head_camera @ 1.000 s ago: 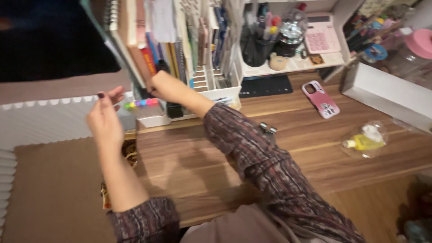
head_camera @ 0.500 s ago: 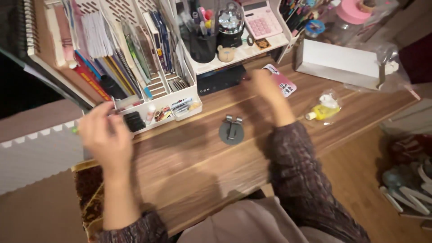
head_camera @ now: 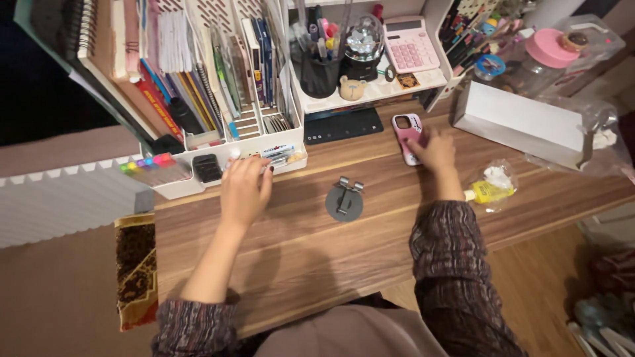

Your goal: Organizing various stationery and decorative items on a desk.

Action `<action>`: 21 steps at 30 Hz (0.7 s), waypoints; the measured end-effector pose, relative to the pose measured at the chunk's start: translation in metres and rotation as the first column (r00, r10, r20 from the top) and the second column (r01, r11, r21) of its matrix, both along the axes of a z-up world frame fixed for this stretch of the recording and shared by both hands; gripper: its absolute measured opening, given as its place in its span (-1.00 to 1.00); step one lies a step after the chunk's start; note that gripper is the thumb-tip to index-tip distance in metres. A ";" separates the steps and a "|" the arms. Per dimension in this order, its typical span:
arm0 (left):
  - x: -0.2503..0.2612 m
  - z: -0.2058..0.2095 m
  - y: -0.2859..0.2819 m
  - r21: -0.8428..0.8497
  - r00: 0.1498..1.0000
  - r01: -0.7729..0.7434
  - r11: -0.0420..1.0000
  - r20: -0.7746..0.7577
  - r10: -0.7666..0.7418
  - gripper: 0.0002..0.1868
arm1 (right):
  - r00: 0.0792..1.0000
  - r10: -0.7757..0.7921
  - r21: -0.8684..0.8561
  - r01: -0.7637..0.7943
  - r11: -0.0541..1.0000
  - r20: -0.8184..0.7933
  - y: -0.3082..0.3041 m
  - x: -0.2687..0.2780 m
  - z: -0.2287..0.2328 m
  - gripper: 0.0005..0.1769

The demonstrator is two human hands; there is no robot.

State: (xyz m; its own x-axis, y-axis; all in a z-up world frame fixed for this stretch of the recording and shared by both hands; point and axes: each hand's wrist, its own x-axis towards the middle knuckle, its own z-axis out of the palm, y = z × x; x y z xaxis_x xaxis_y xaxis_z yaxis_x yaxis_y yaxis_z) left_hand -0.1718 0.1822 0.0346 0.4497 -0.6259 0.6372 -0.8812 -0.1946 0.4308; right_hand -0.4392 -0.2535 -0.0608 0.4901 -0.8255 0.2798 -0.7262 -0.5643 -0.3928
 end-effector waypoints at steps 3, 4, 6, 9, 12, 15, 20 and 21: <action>-0.003 0.009 -0.005 -0.015 0.995 -0.009 1.000 0.101 0.011 -0.86 | 0.998 0.037 -0.154 -0.043 0.987 -0.046 0.040 0.021 0.022 -0.10; -0.003 0.006 -0.006 -0.015 0.995 -0.011 1.000 0.102 0.012 -0.86 | 0.998 0.038 -0.154 -0.045 0.987 -0.045 0.040 0.026 0.021 -0.10; -0.003 -0.001 -0.010 0.027 1.000 0.028 0.999 0.005 -0.028 -0.86 | 0.996 -0.012 -0.154 -0.002 0.988 -0.087 0.041 0.033 0.018 -0.06; -0.007 -0.002 -0.010 0.001 0.999 0.047 0.999 0.025 -0.047 -0.87 | 0.988 -0.057 -0.056 0.049 0.997 -0.141 0.038 0.037 0.018 -0.04; -0.010 0.000 -0.008 0.015 0.997 0.069 0.998 -0.030 -0.068 -0.88 | 0.998 0.037 0.222 -0.046 0.974 0.046 0.032 0.026 0.015 -0.11; -0.012 -0.011 -0.010 -0.039 0.986 0.159 0.987 -0.044 -0.160 -0.86 | 0.862 0.240 0.488 -0.459 0.742 0.446 0.049 0.021 0.038 -0.23; -0.041 0.009 -0.032 -0.137 0.858 0.333 0.933 -0.367 -0.360 -0.70 | 0.593 0.384 0.414 -0.788 0.455 0.708 0.179 0.056 0.129 -0.15; -0.047 0.020 -0.037 -0.236 0.780 0.387 0.891 -0.432 -0.453 -0.57 | 0.526 0.497 0.302 -0.833 0.463 0.690 0.199 0.069 0.135 -0.09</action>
